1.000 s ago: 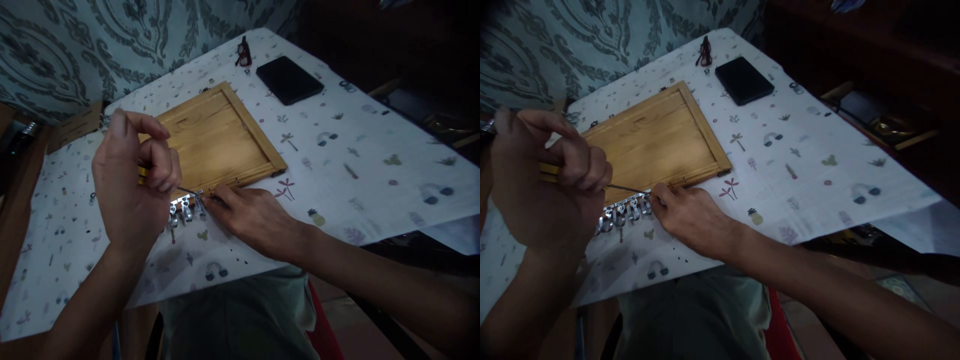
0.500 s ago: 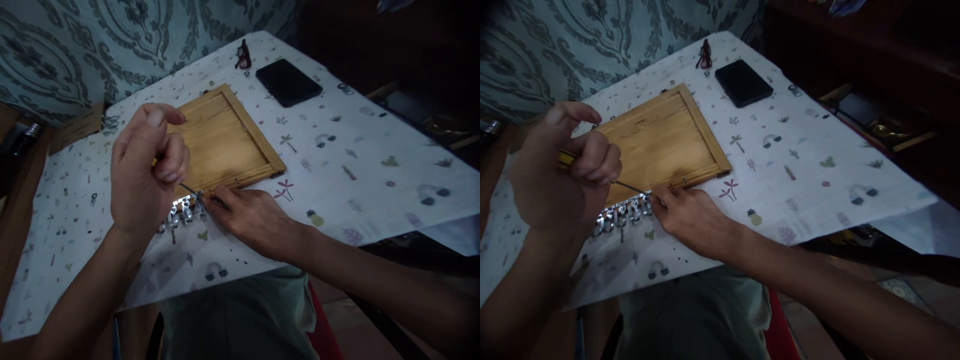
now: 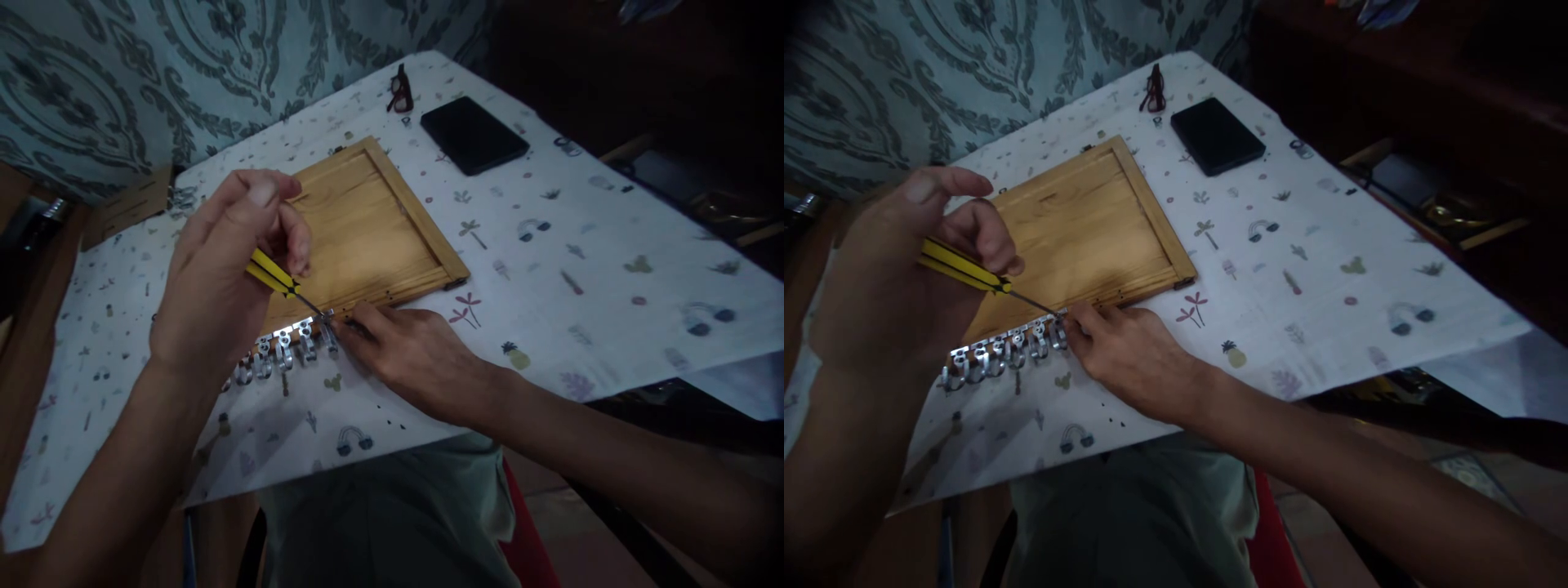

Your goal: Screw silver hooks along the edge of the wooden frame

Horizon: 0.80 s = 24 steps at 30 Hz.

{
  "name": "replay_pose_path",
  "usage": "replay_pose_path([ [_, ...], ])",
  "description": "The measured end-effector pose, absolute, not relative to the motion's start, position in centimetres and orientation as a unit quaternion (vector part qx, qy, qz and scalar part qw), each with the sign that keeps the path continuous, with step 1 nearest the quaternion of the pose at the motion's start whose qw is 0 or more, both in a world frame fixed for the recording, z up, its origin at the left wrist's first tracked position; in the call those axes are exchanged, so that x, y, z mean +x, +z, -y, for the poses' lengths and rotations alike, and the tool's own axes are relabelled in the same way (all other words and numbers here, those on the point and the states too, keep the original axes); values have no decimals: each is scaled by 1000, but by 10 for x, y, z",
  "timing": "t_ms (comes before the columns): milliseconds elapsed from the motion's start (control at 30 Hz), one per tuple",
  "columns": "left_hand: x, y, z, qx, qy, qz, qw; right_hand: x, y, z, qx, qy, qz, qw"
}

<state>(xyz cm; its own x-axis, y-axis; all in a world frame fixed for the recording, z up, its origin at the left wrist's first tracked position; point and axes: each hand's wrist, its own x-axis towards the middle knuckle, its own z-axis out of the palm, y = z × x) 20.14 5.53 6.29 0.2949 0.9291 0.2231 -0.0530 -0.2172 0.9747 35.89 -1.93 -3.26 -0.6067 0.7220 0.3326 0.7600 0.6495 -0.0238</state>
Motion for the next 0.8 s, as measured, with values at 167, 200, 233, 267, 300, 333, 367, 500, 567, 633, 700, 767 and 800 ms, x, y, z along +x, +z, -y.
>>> replay_pose_path([
  [167,204,62,-48,587,490,-360,534,358,-32,19,-420,-65,893,147],
  [200,205,62,-47,583,497,-357,535,358,-32,19,-420,-64,893,145],
  [233,207,62,-45,581,501,-354,536,358,-32,18,-421,-62,894,144],
  [267,208,62,-44,578,501,-354,538,358,-31,18,-421,-57,894,142],
  [300,209,61,-43,576,501,-352,542,358,-31,18,-423,-52,894,142],
  [333,210,61,-42,575,499,-347,547,357,-31,18,-424,-47,893,142],
  [367,210,61,-42,577,495,-340,553,357,-30,18,-423,-43,894,142],
  [500,207,61,-46,611,457,-297,574,357,-30,18,-426,-48,892,144],
  [567,205,62,-50,620,432,-284,591,357,-31,18,-425,-55,891,149],
  [633,204,61,-52,617,433,-286,591,357,-32,18,-423,-60,891,155],
  [700,204,60,-52,604,470,-313,562,358,-32,19,-422,-60,891,159],
  [767,204,57,-49,591,506,-359,516,357,-32,19,-423,-58,890,161],
  [800,204,56,-47,592,515,-378,492,357,-31,19,-424,-57,890,160],
])
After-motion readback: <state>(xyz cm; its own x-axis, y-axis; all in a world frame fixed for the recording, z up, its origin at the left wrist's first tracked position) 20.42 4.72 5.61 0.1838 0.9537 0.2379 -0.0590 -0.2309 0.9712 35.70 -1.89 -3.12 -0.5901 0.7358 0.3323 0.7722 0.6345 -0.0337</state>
